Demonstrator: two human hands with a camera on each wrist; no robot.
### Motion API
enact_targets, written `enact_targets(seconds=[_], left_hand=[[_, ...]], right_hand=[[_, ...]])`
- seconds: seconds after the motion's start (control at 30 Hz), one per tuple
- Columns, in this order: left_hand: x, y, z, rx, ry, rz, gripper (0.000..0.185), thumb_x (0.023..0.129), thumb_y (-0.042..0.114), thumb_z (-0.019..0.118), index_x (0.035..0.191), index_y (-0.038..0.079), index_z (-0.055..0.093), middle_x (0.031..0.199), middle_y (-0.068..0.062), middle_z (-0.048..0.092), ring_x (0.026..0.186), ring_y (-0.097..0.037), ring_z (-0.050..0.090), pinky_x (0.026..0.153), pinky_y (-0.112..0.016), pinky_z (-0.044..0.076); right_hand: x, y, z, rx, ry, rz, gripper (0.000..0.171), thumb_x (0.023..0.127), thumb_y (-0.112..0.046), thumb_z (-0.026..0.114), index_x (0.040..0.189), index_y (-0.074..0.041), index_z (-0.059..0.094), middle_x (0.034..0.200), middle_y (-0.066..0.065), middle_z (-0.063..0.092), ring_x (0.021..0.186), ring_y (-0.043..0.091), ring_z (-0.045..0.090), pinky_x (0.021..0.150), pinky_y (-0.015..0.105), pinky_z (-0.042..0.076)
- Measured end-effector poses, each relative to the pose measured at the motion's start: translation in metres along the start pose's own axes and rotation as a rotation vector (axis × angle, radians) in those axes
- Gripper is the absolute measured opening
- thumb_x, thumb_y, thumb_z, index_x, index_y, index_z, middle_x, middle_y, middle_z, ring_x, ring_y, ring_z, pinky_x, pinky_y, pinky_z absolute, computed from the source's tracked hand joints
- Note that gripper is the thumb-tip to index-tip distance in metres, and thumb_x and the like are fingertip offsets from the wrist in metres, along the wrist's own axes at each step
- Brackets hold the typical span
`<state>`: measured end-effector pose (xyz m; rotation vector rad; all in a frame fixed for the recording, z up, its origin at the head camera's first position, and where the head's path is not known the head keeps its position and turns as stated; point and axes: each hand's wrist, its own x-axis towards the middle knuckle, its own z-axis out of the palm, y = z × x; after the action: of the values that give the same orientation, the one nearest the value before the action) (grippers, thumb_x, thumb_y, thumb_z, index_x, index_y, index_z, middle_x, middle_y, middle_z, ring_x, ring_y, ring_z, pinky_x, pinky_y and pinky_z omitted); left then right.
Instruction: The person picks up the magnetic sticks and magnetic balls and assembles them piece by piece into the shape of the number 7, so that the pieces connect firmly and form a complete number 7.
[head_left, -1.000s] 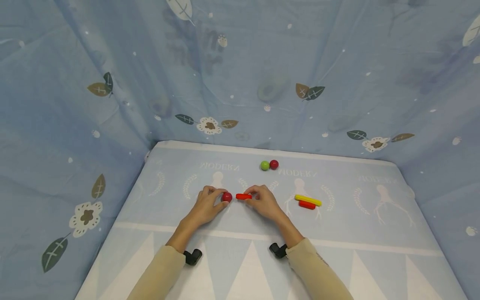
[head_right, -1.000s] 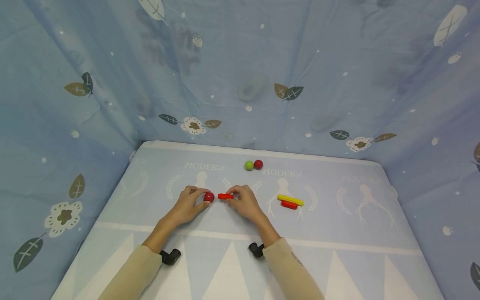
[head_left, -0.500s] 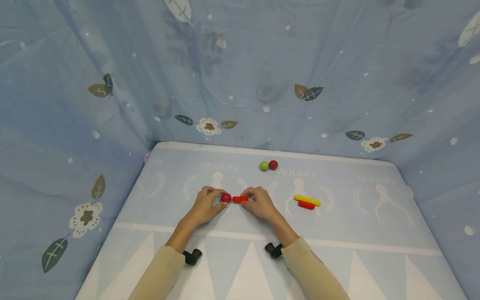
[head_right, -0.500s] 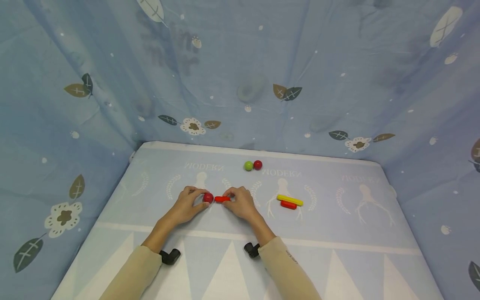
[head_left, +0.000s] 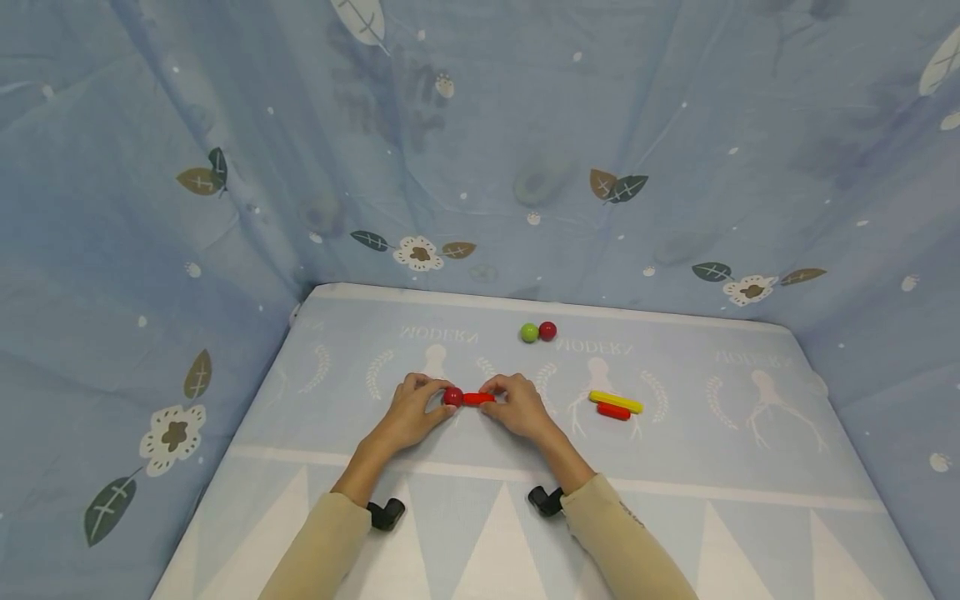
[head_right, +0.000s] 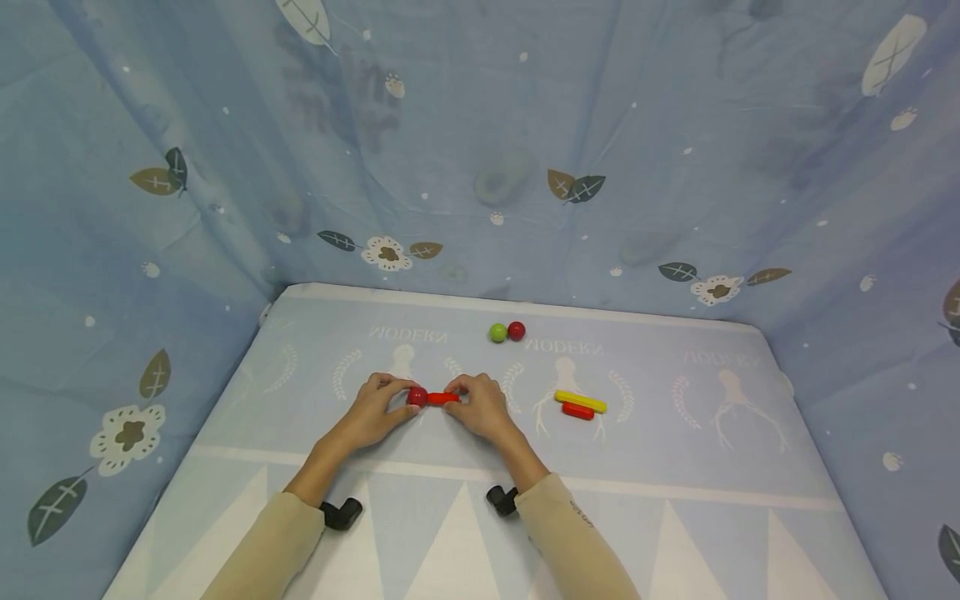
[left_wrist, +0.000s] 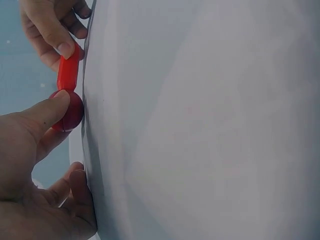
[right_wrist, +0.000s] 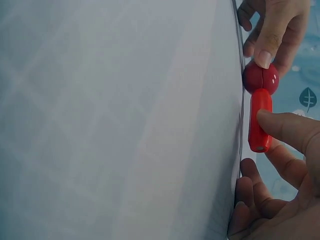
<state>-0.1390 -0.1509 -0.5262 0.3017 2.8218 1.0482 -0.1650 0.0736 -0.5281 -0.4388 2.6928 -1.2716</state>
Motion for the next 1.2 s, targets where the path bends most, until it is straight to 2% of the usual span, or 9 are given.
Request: enact_targets(seconds=[0.43,0.67,0.93,1.2], left_hand=[[0.0,-0.002,0.0,-0.007,0.004,0.0,0.039,0.091,0.027,0.076,0.127,0.016,0.067,0.13,-0.02,0.046,0.118,-0.04,0.043,0.095,-0.057,0.041],[0.001,-0.002,0.001,-0.009,-0.001,-0.007,0.039,0.091,0.029,0.076,0.127,0.017,0.067,0.13,-0.019,0.045,0.119,-0.04,0.042,0.096,-0.056,0.041],[0.0,-0.002,0.002,-0.013,-0.007,-0.009,0.042,0.091,0.029,0.076,0.13,0.017,0.066,0.131,-0.019,0.046,0.12,-0.037,0.042,0.097,-0.053,0.041],[-0.001,0.001,-0.001,-0.032,-0.013,-0.018,0.037,0.092,0.027,0.075,0.127,0.019,0.067,0.13,-0.017,0.047,0.119,-0.035,0.042,0.097,-0.052,0.04]], right_hand=[[0.001,0.001,0.001,-0.014,-0.014,-0.003,0.017,0.084,-0.012,0.08,0.1,-0.014,0.075,0.095,0.002,0.062,0.083,0.018,0.049,0.071,0.034,0.04],[0.001,0.005,-0.008,0.09,0.007,0.053,0.014,0.087,-0.013,0.078,0.101,-0.014,0.075,0.096,0.003,0.059,0.078,0.019,0.05,0.067,0.033,0.043],[0.016,0.015,-0.038,0.164,0.184,0.14,0.016,0.092,-0.018,0.074,0.107,-0.013,0.073,0.108,0.009,0.063,0.091,0.026,0.057,0.078,0.038,0.048],[0.04,0.041,-0.062,0.265,0.449,0.191,0.022,0.093,-0.014,0.072,0.112,-0.004,0.071,0.106,0.015,0.06,0.095,0.03,0.057,0.08,0.036,0.046]])
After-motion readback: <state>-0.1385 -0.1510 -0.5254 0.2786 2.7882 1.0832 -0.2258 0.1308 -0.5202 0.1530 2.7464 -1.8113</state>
